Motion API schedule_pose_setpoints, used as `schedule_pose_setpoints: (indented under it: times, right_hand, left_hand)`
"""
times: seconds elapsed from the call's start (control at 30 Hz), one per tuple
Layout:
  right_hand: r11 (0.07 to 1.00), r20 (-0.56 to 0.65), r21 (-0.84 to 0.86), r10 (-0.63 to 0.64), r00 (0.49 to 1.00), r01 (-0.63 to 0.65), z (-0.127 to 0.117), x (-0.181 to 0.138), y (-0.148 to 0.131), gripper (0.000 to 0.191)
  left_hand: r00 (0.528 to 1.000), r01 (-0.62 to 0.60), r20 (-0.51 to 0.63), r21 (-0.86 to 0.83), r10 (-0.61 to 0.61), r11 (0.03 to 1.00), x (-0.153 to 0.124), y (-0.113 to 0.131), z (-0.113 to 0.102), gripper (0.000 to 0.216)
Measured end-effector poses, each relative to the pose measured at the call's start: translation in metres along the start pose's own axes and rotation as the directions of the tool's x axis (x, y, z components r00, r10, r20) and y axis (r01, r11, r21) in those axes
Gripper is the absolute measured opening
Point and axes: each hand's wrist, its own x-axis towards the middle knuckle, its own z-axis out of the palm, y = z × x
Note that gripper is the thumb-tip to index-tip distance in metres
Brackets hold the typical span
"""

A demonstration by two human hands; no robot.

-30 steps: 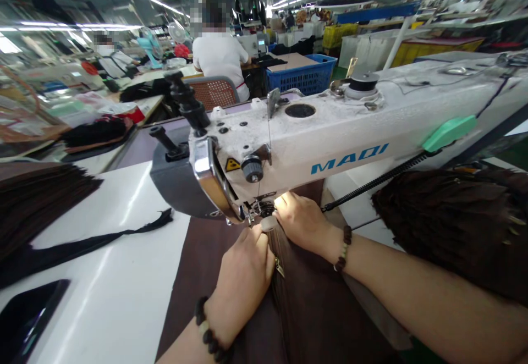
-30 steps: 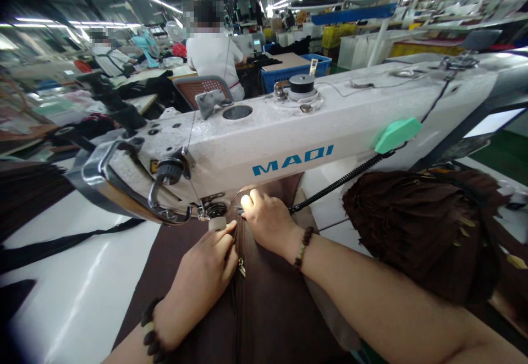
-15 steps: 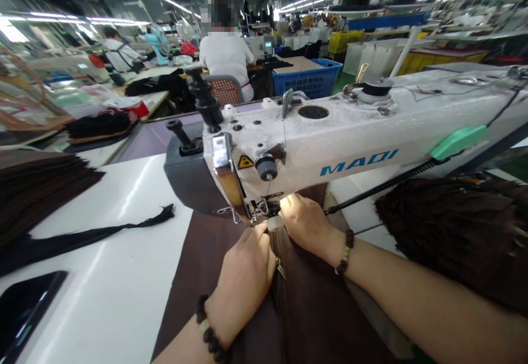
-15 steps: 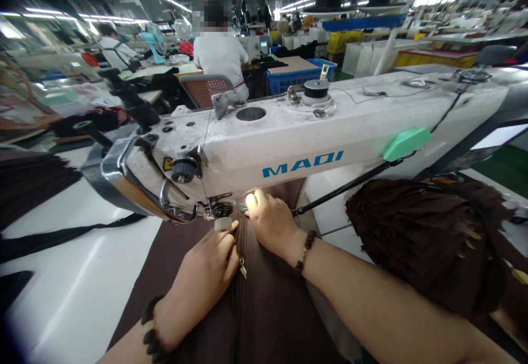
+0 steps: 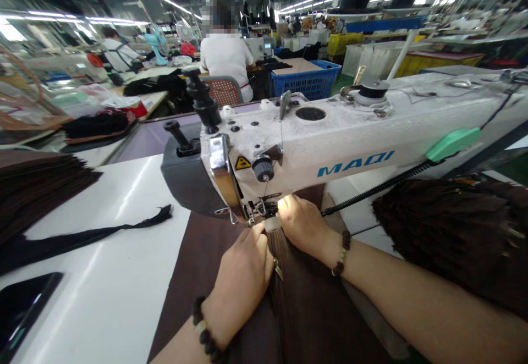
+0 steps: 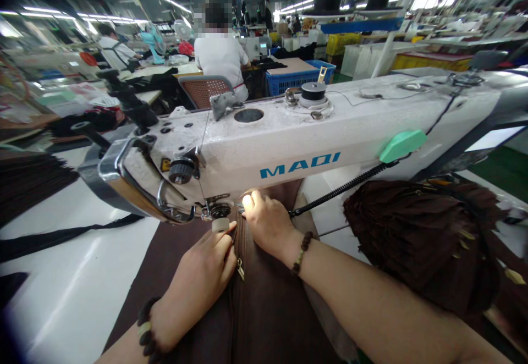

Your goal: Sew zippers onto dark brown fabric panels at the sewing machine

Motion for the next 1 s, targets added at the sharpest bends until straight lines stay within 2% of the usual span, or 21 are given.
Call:
schedule_pose_setpoints:
  times: [0.23, 0.33, 0.43, 0.57, 0.7, 0.8, 0.9, 1.0]
  right_hand:
    - [1.0, 0.03, -0.01, 0.018, 0.999, -0.018, -0.003, -0.002, -0.001, 0.026]
    - [1.0, 0.043, -0.007, -0.003, 0.999, 0.003, -0.005, -0.002, 0.002, 0.023]
    - [0.999, 0.12, 0.015, -0.051, 0.991, 0.049, -0.011, 0.0, 0.008, 0.021]
    - [0.996, 0.185, 0.028, -0.086, 0.979, 0.082, -0.034, -0.003, 0.012, 0.015]
    - [0.99, 0.261, 0.041, -0.139, 0.955, 0.132, -0.079, -0.027, 0.01, 0.019]
    - [0.961, 0.267, 0.203, -0.237, 0.934, 0.186, -0.118, -0.056, 0.016, 0.014]
    - [0.914, 0.178, 0.378, -0.224, 0.958, 0.143, -0.147, -0.085, 0.037, 0.014]
    - [0.937, 0.004, 0.346, -0.052, 0.999, 0.047, -0.163, -0.11, 0.07, 0.018]
  left_hand:
    - [0.999, 0.006, -0.037, -0.093, -0.009, 0.996, 0.001, -0.002, 0.0, 0.013]
    - [0.988, 0.098, -0.096, -0.246, -0.124, 0.964, 0.003, -0.006, -0.004, 0.015]
    - [0.963, 0.189, -0.11, -0.38, -0.247, 0.905, 0.004, -0.011, -0.008, 0.017]
    - [0.95, 0.247, -0.078, -0.4, -0.301, 0.883, 0.005, -0.016, -0.009, 0.016]
    - [0.965, 0.209, -0.067, -0.381, -0.252, 0.901, 0.004, -0.014, -0.011, 0.017]
    - [0.984, 0.148, -0.032, -0.374, -0.173, 0.916, 0.005, -0.01, -0.018, 0.02]
    - [0.995, 0.076, 0.088, -0.301, -0.052, 0.951, 0.004, -0.009, -0.023, 0.024]
    - [0.987, -0.028, 0.15, -0.209, 0.06, 0.978, 0.0, -0.011, -0.023, 0.023]
